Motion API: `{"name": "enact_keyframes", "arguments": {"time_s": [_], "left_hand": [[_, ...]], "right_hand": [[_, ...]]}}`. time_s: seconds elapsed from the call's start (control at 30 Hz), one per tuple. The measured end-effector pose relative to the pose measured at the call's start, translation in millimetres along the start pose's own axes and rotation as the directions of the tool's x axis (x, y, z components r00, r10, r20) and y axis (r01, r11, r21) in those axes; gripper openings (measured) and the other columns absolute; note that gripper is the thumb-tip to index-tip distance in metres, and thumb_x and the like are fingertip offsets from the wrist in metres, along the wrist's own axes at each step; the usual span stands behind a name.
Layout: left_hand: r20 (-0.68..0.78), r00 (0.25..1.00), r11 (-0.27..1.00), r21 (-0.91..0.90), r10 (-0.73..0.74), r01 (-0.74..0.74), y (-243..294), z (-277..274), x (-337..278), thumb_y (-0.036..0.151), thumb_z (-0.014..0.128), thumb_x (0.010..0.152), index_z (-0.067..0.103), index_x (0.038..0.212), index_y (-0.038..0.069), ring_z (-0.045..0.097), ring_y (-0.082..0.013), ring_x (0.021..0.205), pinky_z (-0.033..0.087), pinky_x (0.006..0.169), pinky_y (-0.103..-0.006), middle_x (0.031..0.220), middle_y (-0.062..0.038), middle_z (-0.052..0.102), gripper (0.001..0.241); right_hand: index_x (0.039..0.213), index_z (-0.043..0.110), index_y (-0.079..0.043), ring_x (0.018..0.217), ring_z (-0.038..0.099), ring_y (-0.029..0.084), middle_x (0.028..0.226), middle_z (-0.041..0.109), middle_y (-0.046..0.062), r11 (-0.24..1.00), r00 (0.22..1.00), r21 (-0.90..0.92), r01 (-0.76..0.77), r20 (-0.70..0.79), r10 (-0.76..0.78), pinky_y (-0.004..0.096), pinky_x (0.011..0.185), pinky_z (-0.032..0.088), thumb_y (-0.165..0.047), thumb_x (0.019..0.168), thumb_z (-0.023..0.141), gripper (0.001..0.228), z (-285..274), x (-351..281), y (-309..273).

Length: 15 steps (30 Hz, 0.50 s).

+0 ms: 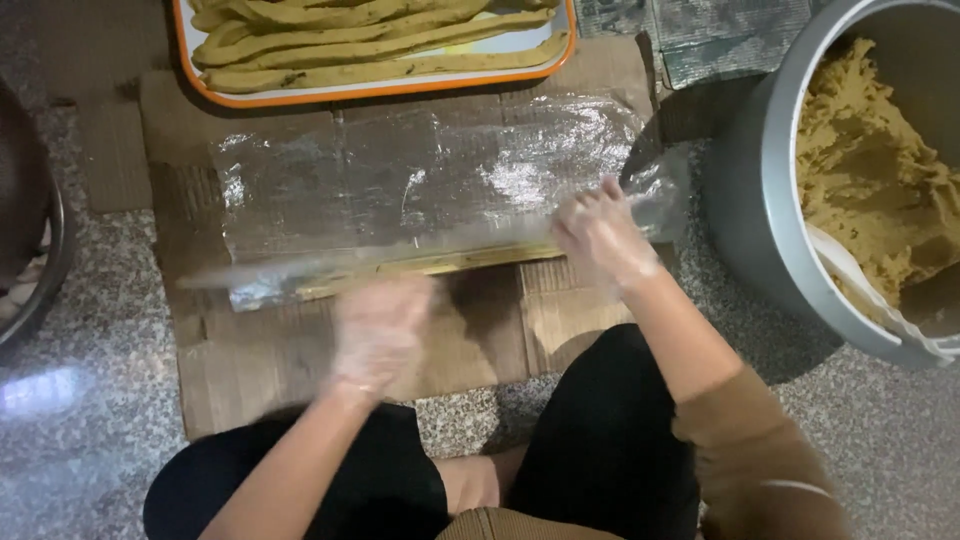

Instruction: A person portions dough from a large bowl and rolls it into long strips using plastic wrap on a cardboard surface.

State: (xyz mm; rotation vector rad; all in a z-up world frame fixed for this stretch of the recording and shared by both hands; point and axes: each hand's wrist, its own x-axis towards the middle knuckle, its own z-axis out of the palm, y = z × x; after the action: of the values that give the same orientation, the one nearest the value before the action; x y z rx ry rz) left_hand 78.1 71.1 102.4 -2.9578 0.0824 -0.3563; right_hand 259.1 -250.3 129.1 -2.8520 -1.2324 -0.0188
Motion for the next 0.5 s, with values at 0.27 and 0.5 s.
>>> {"name": "enact_keyframes", "arguments": {"time_s": [0.27, 0.5], "left_hand": [[0.108, 0.986, 0.97, -0.223, 0.126, -0.099, 5.3, 97.8, 6.6, 0.049, 0.069, 0.088, 0.06, 0.137, 0.016, 0.062, -0.0252, 0.11, 0.048, 0.095, -0.0443, 0.122, -0.006, 0.063, 0.06], [0.267, 0.928, 0.945, -0.27, 0.26, -0.187, -13.5, 109.8, 4.3, 0.028, 0.05, 0.092, 0.06, 0.128, 0.015, 0.062, -0.0228, 0.103, 0.049, 0.083, -0.04, 0.117, -0.003, 0.06, 0.04]], "right_hand": [[0.092, 0.074, -0.016, 0.087, 0.066, 0.034, 0.084, 0.07, 0.008, 0.916, 0.998, -0.402, -0.002, 0.064, 0.03, 0.057, 0.081, 0.046, -0.025, 0.089, 0.065, 0.014, 23.2, 92.6, -30.4], [0.099, 0.067, -0.011, 0.096, 0.057, 0.044, 0.102, 0.062, 0.02, 0.95, 0.952, -0.086, 0.3, -0.034, -0.304, 0.056, 0.072, 0.048, -0.038, 0.081, 0.067, 0.033, 133.9, 66.2, -163.1]]}}
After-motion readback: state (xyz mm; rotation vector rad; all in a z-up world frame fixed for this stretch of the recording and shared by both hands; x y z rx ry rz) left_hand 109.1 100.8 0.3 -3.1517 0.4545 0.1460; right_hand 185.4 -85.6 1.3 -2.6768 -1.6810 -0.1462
